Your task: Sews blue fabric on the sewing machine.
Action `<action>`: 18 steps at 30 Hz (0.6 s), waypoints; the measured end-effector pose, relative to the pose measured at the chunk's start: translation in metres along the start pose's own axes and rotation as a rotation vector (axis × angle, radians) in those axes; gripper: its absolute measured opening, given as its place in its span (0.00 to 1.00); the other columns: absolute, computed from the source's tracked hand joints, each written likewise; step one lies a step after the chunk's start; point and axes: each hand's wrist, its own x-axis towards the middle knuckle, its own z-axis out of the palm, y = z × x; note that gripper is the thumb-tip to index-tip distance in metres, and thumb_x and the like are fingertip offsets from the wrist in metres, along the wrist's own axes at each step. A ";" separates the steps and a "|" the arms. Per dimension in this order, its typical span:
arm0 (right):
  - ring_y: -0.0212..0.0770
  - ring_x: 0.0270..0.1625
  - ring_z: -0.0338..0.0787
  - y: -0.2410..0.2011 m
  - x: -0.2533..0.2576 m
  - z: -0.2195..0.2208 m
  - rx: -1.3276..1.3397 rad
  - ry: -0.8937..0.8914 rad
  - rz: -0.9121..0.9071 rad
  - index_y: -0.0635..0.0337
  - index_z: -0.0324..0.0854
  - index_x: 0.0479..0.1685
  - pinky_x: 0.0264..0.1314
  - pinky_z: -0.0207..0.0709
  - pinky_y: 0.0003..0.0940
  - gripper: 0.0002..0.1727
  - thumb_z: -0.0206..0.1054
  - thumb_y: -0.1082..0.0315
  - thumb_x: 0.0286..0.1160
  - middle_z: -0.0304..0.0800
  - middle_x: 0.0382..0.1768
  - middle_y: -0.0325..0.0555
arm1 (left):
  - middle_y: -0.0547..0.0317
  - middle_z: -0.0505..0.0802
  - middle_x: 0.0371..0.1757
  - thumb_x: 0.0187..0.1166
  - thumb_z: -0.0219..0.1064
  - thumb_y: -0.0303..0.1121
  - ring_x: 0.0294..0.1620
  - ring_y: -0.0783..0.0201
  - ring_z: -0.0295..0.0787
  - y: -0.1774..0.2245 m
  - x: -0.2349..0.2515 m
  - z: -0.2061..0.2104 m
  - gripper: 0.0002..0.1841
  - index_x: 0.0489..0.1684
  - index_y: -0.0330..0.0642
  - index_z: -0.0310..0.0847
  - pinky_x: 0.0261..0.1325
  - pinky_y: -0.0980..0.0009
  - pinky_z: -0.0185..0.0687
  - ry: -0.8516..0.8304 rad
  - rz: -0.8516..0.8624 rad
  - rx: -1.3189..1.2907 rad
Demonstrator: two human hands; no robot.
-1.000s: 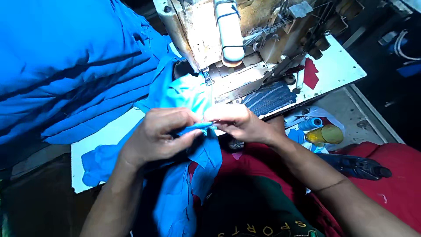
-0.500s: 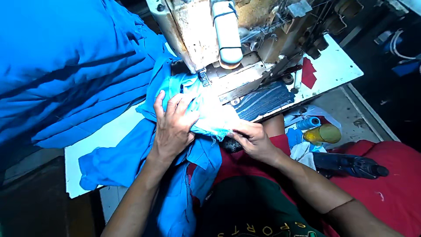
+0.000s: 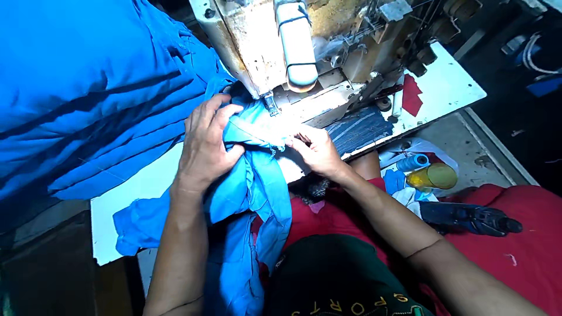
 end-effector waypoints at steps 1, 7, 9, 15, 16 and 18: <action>0.32 0.25 0.80 -0.002 0.001 0.000 0.007 0.004 0.007 0.62 0.85 0.45 0.27 0.77 0.26 0.04 0.67 0.71 0.82 0.84 0.29 0.43 | 0.50 0.79 0.81 0.66 0.72 0.53 0.82 0.44 0.72 -0.008 0.001 -0.005 0.40 0.82 0.49 0.72 0.80 0.39 0.64 -0.047 -0.001 -0.031; 0.33 0.36 0.87 0.007 0.014 0.003 0.075 0.002 -0.030 0.65 0.86 0.52 0.40 0.84 0.27 0.08 0.67 0.75 0.80 0.90 0.39 0.47 | 0.51 0.91 0.45 0.71 0.71 0.43 0.53 0.50 0.85 -0.004 -0.009 -0.032 0.15 0.45 0.41 0.90 0.61 0.47 0.75 0.019 0.089 -0.107; 0.33 0.42 0.90 0.006 0.017 -0.001 0.073 -0.078 -0.067 0.67 0.86 0.54 0.49 0.86 0.28 0.10 0.65 0.78 0.79 0.91 0.45 0.49 | 0.48 0.89 0.51 0.69 0.71 0.39 0.65 0.45 0.81 0.012 -0.010 -0.034 0.11 0.33 0.39 0.89 0.75 0.43 0.70 0.055 0.235 -0.142; 0.34 0.53 0.91 -0.016 0.003 -0.008 -0.044 -0.213 -0.282 0.64 0.91 0.50 0.60 0.87 0.32 0.08 0.70 0.75 0.77 0.92 0.49 0.46 | 0.45 0.89 0.60 0.66 0.75 0.39 0.75 0.42 0.78 0.041 -0.012 0.002 0.11 0.23 0.42 0.84 0.86 0.38 0.60 0.163 0.431 -0.260; 0.35 0.54 0.91 -0.016 -0.001 -0.007 -0.042 -0.186 -0.297 0.63 0.92 0.49 0.61 0.86 0.33 0.08 0.71 0.74 0.77 0.93 0.49 0.46 | 0.44 0.89 0.61 0.65 0.77 0.40 0.76 0.41 0.77 0.041 -0.013 0.010 0.11 0.28 0.41 0.87 0.87 0.36 0.57 0.209 0.418 -0.235; 0.36 0.57 0.91 -0.013 -0.008 -0.006 -0.015 -0.139 -0.279 0.63 0.92 0.48 0.64 0.86 0.35 0.07 0.71 0.75 0.76 0.94 0.51 0.46 | 0.42 0.82 0.74 0.68 0.78 0.45 0.84 0.39 0.68 0.040 -0.017 0.019 0.19 0.53 0.45 0.90 0.90 0.31 0.47 0.234 0.296 -0.073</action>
